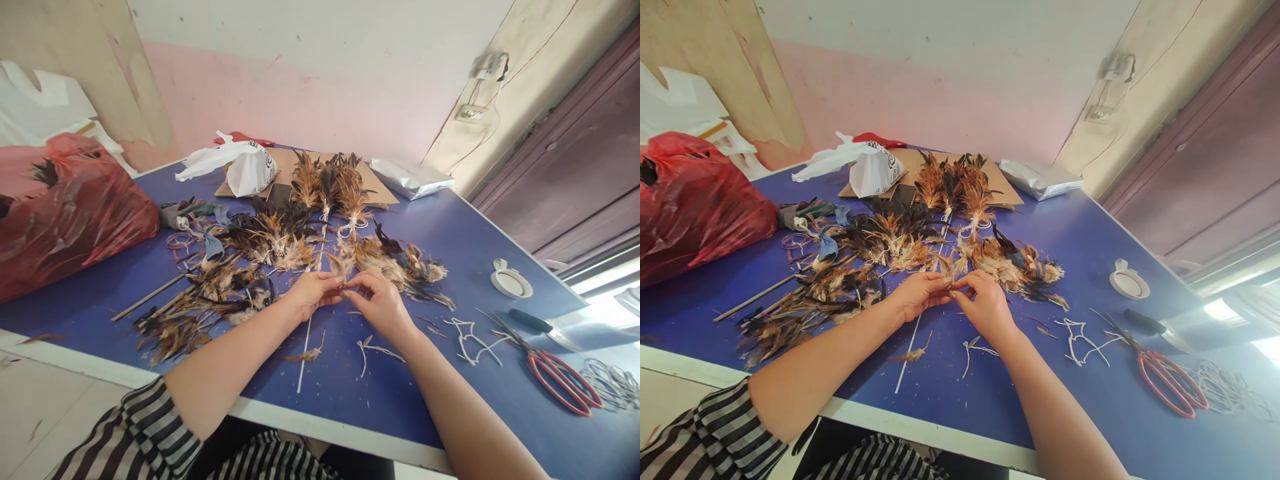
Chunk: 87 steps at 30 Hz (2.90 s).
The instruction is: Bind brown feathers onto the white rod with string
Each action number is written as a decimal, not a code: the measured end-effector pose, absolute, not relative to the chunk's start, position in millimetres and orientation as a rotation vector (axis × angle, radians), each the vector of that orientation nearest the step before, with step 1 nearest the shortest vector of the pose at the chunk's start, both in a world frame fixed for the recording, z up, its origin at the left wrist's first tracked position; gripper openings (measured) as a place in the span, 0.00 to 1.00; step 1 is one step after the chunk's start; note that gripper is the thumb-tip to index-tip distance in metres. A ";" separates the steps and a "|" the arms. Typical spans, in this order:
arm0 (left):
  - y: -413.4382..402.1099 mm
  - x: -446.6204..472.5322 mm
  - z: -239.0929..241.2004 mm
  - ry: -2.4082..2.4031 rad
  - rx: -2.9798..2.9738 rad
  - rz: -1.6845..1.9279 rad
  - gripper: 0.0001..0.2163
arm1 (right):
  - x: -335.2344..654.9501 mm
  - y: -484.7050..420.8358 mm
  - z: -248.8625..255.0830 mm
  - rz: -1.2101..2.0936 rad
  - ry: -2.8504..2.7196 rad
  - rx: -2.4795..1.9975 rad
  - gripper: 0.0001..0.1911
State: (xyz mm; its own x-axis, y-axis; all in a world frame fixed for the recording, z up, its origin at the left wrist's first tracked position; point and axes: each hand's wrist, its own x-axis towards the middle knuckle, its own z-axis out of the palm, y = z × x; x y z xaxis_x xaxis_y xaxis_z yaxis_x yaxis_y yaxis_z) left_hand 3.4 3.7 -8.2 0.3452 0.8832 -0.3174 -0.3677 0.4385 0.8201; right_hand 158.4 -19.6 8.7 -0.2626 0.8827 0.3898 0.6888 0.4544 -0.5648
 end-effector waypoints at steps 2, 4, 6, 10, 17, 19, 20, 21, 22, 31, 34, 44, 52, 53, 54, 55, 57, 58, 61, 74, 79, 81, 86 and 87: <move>3.6 3.1 -8.9 0.821 0.687 0.898 0.10 | 156.8 -22.6 9.3 0.245 -2.105 -1.315 0.06; 2.4 3.7 -9.2 0.792 0.671 0.872 0.10 | 155.9 -24.9 10.0 0.117 -2.158 -1.339 0.06; 0.7 4.8 -9.4 0.774 0.660 0.846 0.10 | 155.6 -26.4 10.3 0.010 -2.191 -1.363 0.07; -1.6 6.7 -11.0 0.771 0.663 0.820 0.10 | 155.2 -27.2 9.1 -0.069 -2.186 -1.395 0.08; -0.3 7.5 -11.0 0.852 0.849 0.867 0.14 | 162.8 -17.2 7.4 0.453 -1.958 -1.422 0.11; -1.2 8.1 -9.2 0.864 0.935 0.871 0.14 | 166.3 -13.3 6.9 0.756 -1.831 -1.410 0.15; -1.8 8.4 -8.4 0.860 0.973 0.869 0.13 | 167.5 -11.9 6.6 0.875 -1.780 -1.380 0.15; -2.3 8.6 -7.7 0.851 1.005 0.869 0.13 | 168.2 -11.1 6.3 0.956 -1.741 -1.344 0.14; -2.7 8.8 -7.3 0.841 1.029 0.873 0.12 | 168.4 -10.7 6.0 1.005 -1.709 -1.312 0.14; 0.0 5.9 -6.4 0.806 1.098 0.887 0.13 | 165.7 -13.8 14.1 1.233 -1.534 -1.197 0.10; 0.6 4.6 -2.2 0.820 1.156 0.876 0.12 | 165.6 -13.9 15.1 1.207 -1.523 -1.230 0.11; 2.2 2.4 -12.7 0.804 1.463 0.805 0.10 | 164.3 -14.4 11.4 1.084 -1.608 -1.218 0.12; 0.4 3.4 -5.8 0.811 1.302 0.743 0.14 | 169.2 -10.4 8.4 1.143 -1.554 -1.230 0.11; 0.6 2.9 -4.5 0.815 1.260 0.724 0.15 | 170.6 -9.6 7.7 1.168 -1.545 -1.222 0.11; 0.8 2.3 -3.7 0.819 1.234 0.708 0.15 | 171.7 -9.0 7.2 1.191 -1.543 -1.218 0.11; 1.1 1.6 -3.5 0.824 1.225 0.698 0.16 | 172.4 -8.7 6.9 1.209 -1.545 -1.217 0.11; 1.8 0.4 -4.9 0.840 1.252 0.693 0.15 | 172.0 -9.1 7.2 1.217 -1.556 -1.235 0.11; 2.0 0.0 -6.3 0.855 1.279 0.700 0.14 | 171.0 -9.8 7.8 1.210 -1.561 -1.248 0.11; 2.1 0.1 -11.8 0.903 1.370 0.734 0.12 | 166.5 -12.3 9.6 1.161 -1.583 -1.282 0.10; 2.5 2.1 -25.5 1.005 1.639 0.869 0.08 | 151.8 -13.7 -0.6 0.907 -1.604 -1.375 0.09; 5.4 3.6 -17.8 1.017 1.324 0.893 0.08 | 176.9 -1.9 8.0 1.001 -1.493 -1.353 0.15; 7.2 4.1 -14.2 1.017 1.119 0.926 0.08 | 195.1 5.8 10.9 0.752 -1.410 -1.459 0.16; 8.6 4.1 -10.6 0.978 0.874 0.974 0.10 | 224.9 21.5 3.7 0.254 -1.591 -1.722 0.13; 8.4 4.2 -10.5 0.972 0.864 0.976 0.10 | 225.8 23.5 1.0 0.183 -1.657 -1.741 0.12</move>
